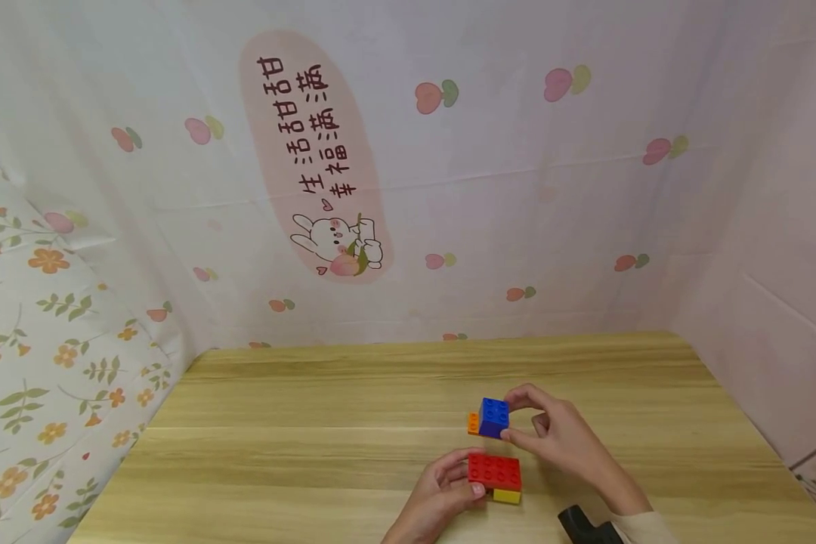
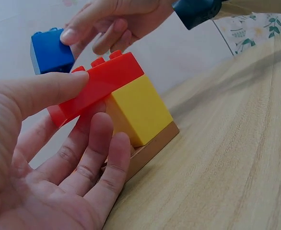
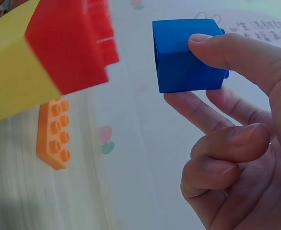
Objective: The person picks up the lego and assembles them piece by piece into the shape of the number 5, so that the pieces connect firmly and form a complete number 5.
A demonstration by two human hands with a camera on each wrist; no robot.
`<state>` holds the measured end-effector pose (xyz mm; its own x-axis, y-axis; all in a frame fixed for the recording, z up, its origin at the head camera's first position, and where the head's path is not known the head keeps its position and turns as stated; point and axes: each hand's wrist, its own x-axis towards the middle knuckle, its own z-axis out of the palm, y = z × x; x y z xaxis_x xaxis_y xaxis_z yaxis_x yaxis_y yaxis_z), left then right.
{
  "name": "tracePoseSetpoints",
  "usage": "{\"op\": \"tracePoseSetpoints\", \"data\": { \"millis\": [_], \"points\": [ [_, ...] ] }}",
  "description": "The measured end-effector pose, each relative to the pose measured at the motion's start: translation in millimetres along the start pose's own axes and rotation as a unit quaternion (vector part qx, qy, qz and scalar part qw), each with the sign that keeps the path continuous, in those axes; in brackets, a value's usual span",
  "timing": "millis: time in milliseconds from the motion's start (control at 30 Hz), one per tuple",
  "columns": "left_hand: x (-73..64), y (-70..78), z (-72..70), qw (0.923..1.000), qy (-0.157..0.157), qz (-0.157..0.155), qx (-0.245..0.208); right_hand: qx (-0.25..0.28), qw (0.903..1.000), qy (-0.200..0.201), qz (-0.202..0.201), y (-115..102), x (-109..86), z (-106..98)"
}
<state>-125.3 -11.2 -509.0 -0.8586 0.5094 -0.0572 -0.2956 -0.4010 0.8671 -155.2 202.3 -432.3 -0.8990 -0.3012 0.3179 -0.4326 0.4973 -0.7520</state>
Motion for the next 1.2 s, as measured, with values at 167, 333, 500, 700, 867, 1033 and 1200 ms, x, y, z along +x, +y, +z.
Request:
{"op": "tracePoseSetpoints", "data": {
  "millis": [167, 333, 500, 700, 867, 1033, 1200],
  "points": [
    [-0.5, 0.0, 0.9, 0.9999, 0.011, 0.001, -0.002, -0.001, 1.0, -0.007, -0.004, -6.1, -1.1, -1.4],
    [-0.9, -0.4, 0.3, 0.9999, 0.015, 0.002, -0.001, -0.005, 0.9999, -0.008, -0.008, -9.2, -2.0, -0.9],
    [-0.8, -0.4, -0.1, 0.9999, 0.011, 0.005, 0.002, -0.005, 0.9999, -0.011, -0.008, -11.4, -2.8, 0.8],
    [-1.5, 1.9, 0.6, 0.9999, 0.01, -0.001, 0.005, -0.001, 0.9994, -0.029, -0.018, -15.0, -4.5, 1.5],
    [-1.0, 1.7, 0.9, 1.0, 0.006, -0.001, 0.007, -0.004, 0.9992, -0.035, -0.019, -17.0, -5.8, 1.1],
    [0.2, 0.4, 1.8, 0.9999, 0.01, 0.005, 0.008, -0.011, 0.9988, -0.039, -0.027, -19.1, -5.7, 1.7],
    [1.6, -0.4, 3.0, 0.9996, 0.024, 0.011, 0.012, -0.012, 0.9984, -0.044, -0.033, -19.0, -5.6, 2.6]
  ]
}}
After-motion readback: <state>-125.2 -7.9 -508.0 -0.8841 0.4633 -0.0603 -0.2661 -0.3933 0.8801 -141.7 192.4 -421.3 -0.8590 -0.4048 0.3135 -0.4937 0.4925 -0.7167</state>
